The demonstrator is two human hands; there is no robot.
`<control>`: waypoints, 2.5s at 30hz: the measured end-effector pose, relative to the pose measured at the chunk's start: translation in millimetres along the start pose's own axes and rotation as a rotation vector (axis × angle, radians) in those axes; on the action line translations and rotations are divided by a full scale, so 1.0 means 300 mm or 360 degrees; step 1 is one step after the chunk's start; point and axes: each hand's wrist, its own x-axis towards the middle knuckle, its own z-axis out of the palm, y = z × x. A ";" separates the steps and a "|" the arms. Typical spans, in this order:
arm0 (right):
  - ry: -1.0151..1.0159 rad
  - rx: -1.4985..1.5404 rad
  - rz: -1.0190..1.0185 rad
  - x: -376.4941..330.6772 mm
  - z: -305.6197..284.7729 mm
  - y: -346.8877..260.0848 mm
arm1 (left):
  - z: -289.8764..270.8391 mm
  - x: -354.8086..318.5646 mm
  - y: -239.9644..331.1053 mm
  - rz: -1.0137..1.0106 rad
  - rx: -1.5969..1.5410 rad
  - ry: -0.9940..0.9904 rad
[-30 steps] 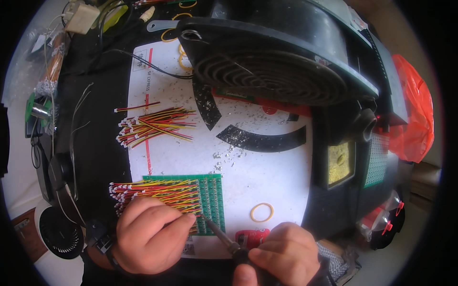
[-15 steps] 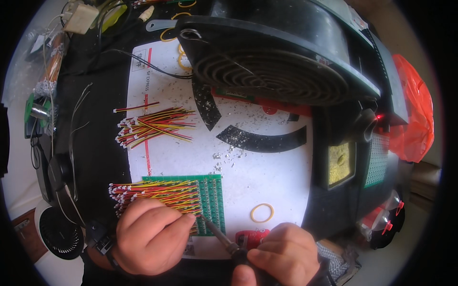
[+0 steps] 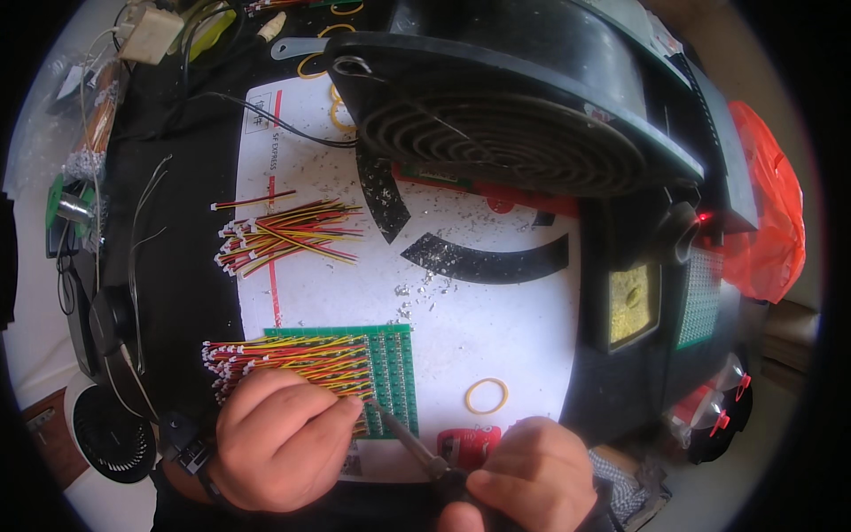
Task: Soldering wires onto a printed circuit board.
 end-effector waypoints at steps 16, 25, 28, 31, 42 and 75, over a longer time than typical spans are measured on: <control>0.0158 -0.0301 0.0107 -0.042 0.007 -0.001 | 0.006 -0.012 -0.012 0.0020 -0.0038 0.0008; 0.0241 0.0021 -0.0129 -0.010 0.020 0.013 | -0.004 -0.006 -0.012 0.0007 -0.0065 -0.0031; 0.0224 0.0040 -0.0139 -0.008 0.024 0.017 | -0.010 -0.009 -0.018 0.0016 -0.0051 -0.0035; 0.0176 0.0026 -0.0124 -0.015 0.013 0.014 | -0.022 -0.013 -0.025 0.0030 -0.0054 -0.0084; 0.0426 -0.0306 -0.0049 -0.095 0.024 0.028 | -0.163 0.035 -0.034 -0.0209 0.0081 0.0228; 0.0744 -0.1055 -0.0121 0.017 -0.138 0.112 | -0.147 0.005 -0.151 -0.0437 0.0201 0.0710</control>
